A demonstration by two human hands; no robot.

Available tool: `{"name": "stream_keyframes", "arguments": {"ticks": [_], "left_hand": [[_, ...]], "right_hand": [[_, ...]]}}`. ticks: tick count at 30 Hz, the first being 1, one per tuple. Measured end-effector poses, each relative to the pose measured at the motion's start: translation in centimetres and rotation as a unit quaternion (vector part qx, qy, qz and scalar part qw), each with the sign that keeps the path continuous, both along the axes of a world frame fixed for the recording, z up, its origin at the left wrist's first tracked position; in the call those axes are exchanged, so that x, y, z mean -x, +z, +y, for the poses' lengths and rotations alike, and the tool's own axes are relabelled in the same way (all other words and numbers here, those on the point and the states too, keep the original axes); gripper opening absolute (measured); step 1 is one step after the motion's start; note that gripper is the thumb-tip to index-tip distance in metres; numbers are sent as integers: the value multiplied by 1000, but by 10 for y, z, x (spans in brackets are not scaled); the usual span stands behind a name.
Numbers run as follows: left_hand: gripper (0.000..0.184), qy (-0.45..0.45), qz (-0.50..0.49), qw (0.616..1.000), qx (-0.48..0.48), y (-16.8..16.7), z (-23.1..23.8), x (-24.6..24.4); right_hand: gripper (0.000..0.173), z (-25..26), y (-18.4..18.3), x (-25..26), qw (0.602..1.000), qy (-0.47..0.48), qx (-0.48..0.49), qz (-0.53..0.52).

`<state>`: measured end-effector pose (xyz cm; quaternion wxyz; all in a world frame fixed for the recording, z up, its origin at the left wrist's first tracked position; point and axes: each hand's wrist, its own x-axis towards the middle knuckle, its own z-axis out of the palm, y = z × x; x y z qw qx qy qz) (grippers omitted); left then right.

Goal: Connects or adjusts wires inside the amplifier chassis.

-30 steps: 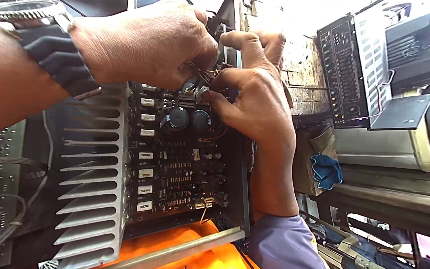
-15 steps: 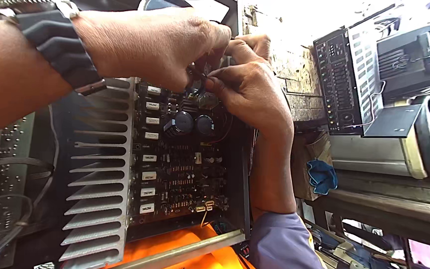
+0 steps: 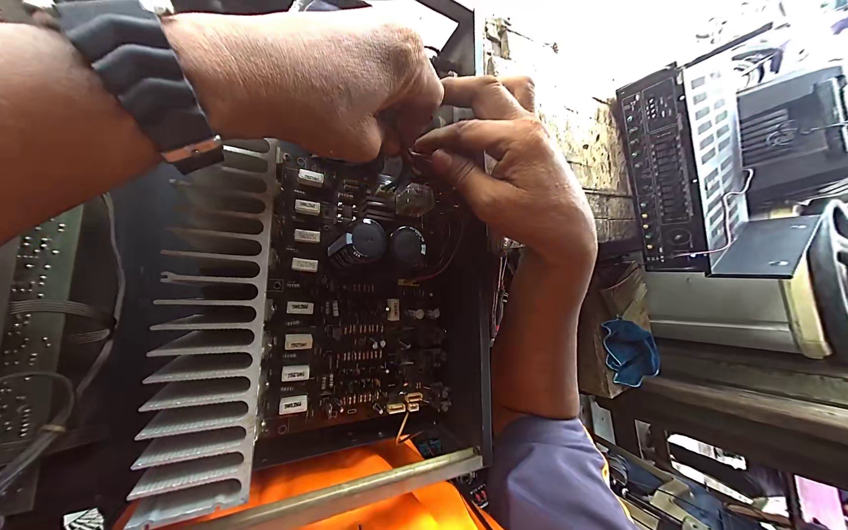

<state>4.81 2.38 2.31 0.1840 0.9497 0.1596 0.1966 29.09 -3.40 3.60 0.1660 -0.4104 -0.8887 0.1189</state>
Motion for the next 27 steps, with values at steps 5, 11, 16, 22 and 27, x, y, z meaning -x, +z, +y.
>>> {"name": "stream_keyframes", "arguments": {"ticks": [5, 11, 16, 22, 27], "left_hand": [[13, -14, -29, 999, 18, 1, 3, 4], [20, 157, -123, 977, 75, 16, 0, 16], [17, 91, -65, 994, 19, 14, 6, 26], [13, 25, -10, 1000, -15, 11, 8, 22], [11, 26, 0, 999, -32, 9, 12, 23]], "right_hand": [[18, 2, 0, -3, 999, -6, -32, 14], [14, 4, -9, -5, 997, -26, -44, 61], [12, 7, -13, -2, 989, -46, -70, 119], [9, 6, -14, 3, 981, -61, -103, 152], [13, 3, -13, -1, 983, -38, -76, 164]]}}
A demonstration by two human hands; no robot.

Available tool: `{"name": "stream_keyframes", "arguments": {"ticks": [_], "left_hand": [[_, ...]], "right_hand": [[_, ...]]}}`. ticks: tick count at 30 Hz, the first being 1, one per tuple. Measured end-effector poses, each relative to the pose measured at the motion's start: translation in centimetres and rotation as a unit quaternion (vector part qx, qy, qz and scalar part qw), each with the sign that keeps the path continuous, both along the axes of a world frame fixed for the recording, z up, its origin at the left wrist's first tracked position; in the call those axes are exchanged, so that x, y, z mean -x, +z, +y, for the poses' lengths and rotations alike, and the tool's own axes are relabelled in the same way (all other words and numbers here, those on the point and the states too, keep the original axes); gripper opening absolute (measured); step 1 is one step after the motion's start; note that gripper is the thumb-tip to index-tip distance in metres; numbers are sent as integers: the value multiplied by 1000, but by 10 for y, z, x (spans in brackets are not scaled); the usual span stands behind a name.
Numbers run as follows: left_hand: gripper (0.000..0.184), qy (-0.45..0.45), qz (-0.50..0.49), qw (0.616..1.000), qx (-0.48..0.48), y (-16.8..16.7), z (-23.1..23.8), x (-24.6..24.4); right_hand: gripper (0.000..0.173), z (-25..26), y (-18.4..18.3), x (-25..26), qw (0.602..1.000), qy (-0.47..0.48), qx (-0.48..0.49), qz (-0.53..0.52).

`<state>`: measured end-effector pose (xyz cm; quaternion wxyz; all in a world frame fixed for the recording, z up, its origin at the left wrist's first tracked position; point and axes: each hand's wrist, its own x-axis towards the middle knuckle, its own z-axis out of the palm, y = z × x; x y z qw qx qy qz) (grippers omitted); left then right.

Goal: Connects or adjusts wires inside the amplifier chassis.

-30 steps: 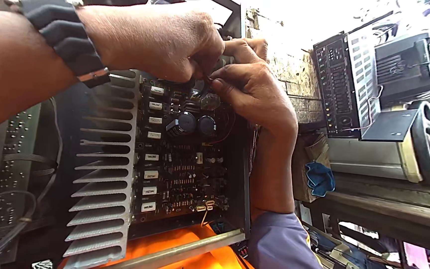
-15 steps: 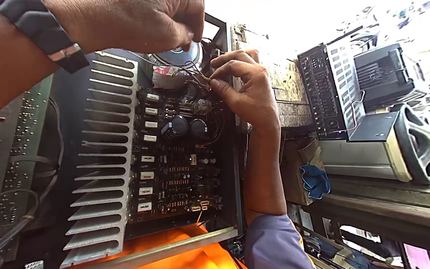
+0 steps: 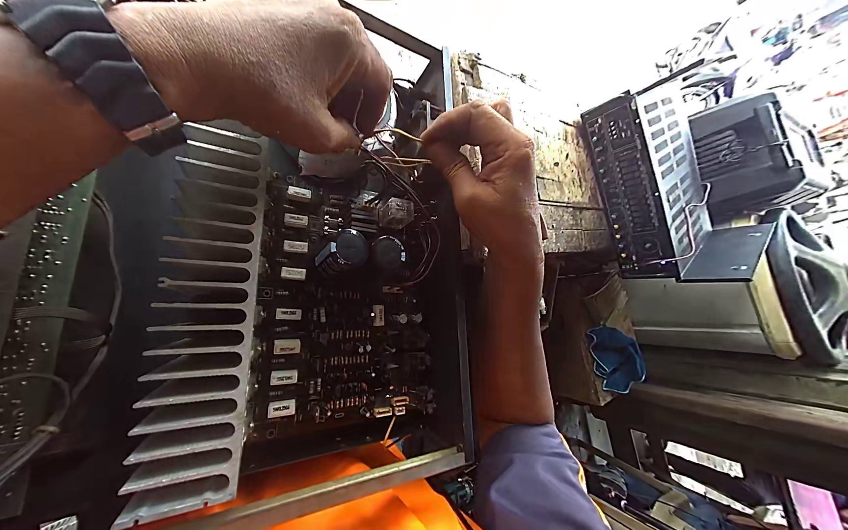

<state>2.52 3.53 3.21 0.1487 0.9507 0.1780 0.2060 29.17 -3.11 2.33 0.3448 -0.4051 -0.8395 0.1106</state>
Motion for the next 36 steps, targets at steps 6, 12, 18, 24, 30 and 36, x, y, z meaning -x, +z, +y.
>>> {"name": "stream_keyframes", "arguments": {"ticks": [6, 12, 18, 24, 30, 36], "left_hand": [[32, 50, -10, 997, 52, -5, 0, -1], [28, 26, -14, 994, 101, -6, -4, 0], [28, 24, -18, 995, 97, -7, -5, 1], [23, 8, -17, 997, 74, -10, -4, -1], [23, 8, -1, 998, 67, -9, -5, -2], [18, -2, 0, 997, 83, -7, -5, -2]], "right_hand": [[12, 4, -12, -6, 990, 65, 46, 115], [14, 2, -24, -9, 975, 94, 72, 188], [16, -2, -27, -7, 943, 133, 107, 285], [15, -13, -11, 7, 999, 6, 8, 38], [16, -16, 8, 17, 979, -74, -85, -172], [11, -7, -8, 18, 998, -60, 7, 24]]}}
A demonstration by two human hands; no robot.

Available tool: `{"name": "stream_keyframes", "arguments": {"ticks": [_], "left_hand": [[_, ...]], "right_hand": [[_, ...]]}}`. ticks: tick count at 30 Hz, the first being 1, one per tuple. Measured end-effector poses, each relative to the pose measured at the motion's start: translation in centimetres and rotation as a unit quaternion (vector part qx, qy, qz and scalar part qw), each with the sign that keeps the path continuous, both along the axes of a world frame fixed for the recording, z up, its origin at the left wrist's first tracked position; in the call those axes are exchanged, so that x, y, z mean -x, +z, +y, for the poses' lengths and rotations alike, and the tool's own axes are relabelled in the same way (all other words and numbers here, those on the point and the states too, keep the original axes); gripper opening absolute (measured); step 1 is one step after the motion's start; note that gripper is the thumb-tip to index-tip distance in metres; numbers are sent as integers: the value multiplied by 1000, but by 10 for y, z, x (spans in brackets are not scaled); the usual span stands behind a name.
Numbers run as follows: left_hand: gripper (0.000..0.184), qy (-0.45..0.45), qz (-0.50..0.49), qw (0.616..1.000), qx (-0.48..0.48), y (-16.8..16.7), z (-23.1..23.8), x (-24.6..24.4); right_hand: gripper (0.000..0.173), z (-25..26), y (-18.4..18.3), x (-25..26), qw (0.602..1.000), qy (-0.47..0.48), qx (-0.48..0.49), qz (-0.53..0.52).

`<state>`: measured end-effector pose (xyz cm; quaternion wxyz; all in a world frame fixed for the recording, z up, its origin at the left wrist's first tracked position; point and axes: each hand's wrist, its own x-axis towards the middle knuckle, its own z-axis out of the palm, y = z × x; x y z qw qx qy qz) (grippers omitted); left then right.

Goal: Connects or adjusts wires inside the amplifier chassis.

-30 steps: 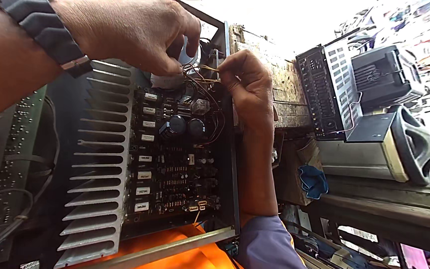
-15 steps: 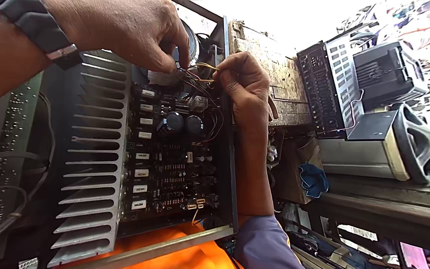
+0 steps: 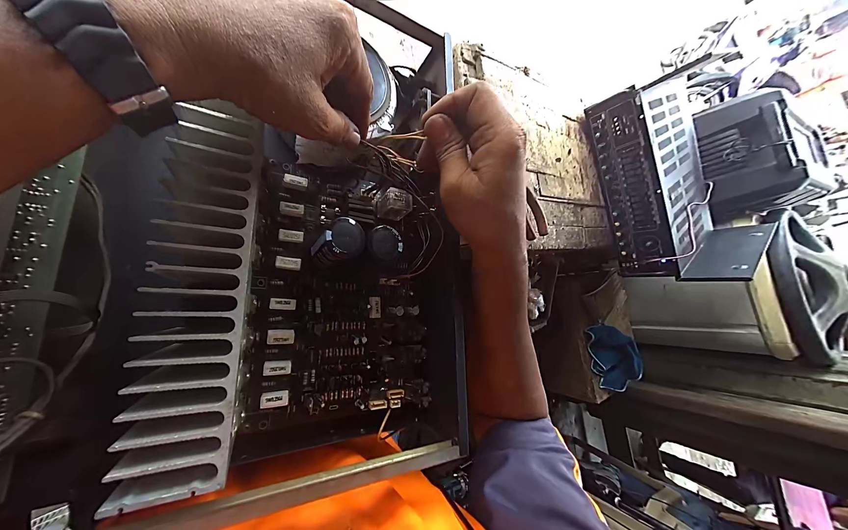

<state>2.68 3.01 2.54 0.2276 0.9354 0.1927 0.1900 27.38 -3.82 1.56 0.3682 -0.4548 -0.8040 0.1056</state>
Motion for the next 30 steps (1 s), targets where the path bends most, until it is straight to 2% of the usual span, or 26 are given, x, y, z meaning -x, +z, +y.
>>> {"name": "stream_keyframes", "arguments": {"ticks": [4, 7, 11, 14, 16, 19, 25, 28, 30], "left_hand": [[14, 12, 0, 1000, 13, 0, -1, 0], [12, -2, -12, 1000, 25, -1, -1, 0], [13, 5, -4, 1000, 9, -2, -1, 1], [15, 7, -1, 1000, 5, -1, -1, 1], [15, 6, 2, 1000, 4, -2, 0, 0], [15, -5, -5, 1000, 7, -3, 1, 0], [13, -10, 9, 1000, 13, 0, -1, 3], [13, -11, 13, 1000, -2, -3, 1, 0], [10, -11, -6, 1000, -14, -6, 2, -1]], "right_hand": [[16, -9, 5, 3, 994, -13, 21, -109], [17, -10, 11, 4, 986, -11, -43, -160], [18, -5, 7, 11, 968, -98, -128, -190], [19, -3, 6, 13, 981, -86, -100, -144], [15, 0, 6, 10, 996, -51, -50, -46], [11, 6, 1, 8, 996, -43, -26, 70], [10, 7, 0, 5, 994, -35, -36, 100], [6, 5, 8, -2, 990, 32, -23, 135], [7, 1, 14, -8, 994, 44, -11, 103]]}}
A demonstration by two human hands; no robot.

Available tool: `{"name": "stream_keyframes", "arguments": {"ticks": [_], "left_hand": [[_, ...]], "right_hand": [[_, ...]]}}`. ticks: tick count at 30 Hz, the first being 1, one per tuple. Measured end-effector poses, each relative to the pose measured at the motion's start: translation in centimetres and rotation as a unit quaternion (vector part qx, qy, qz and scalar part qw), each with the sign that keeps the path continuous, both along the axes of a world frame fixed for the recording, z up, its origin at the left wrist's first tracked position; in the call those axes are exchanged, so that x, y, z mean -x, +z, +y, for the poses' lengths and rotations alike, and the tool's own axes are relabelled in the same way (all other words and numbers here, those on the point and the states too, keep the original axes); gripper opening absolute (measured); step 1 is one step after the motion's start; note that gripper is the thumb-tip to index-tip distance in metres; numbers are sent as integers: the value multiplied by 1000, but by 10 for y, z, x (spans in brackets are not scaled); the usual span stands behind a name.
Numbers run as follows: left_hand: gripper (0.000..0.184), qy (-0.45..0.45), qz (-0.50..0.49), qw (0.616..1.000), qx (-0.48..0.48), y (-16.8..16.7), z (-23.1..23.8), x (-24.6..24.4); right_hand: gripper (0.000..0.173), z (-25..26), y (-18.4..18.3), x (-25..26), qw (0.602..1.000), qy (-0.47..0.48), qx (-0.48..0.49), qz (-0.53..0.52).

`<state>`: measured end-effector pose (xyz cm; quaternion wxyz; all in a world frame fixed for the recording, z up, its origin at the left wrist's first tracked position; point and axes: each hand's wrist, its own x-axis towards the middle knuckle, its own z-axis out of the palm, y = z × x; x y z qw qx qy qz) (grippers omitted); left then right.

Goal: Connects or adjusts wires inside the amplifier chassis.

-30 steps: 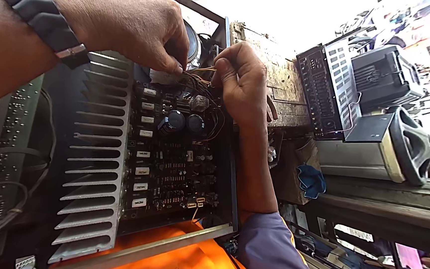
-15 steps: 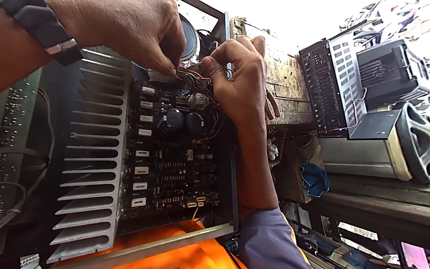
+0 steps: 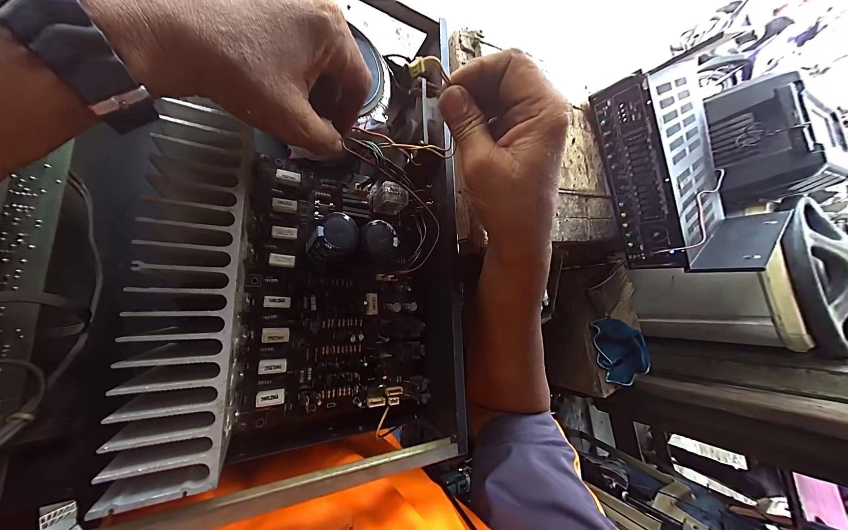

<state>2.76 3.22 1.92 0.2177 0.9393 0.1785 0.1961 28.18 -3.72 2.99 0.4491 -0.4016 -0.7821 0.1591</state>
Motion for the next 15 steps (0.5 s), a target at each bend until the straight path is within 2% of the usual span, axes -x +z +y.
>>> {"name": "stream_keyframes", "arguments": {"ticks": [3, 5, 10, 13, 15], "left_hand": [[31, 19, -25, 999, -4, -2, -2, -2], [37, 20, -37, 999, -11, -3, -3, -5], [31, 26, -17, 999, -33, -5, -2, -9], [29, 6, 3, 998, -66, -6, -1, -10], [32, -7, 6, 998, -55, -6, 1, -9]], "right_hand": [[9, -7, 8, -6, 999, -26, -4, -46], [7, -10, 10, -5, 999, -26, 6, -23], [6, -15, 10, 4, 980, 67, 120, 146], [6, -16, 9, 7, 970, 82, 148, 174], [6, -16, 10, 6, 970, 89, 147, 173]]}}
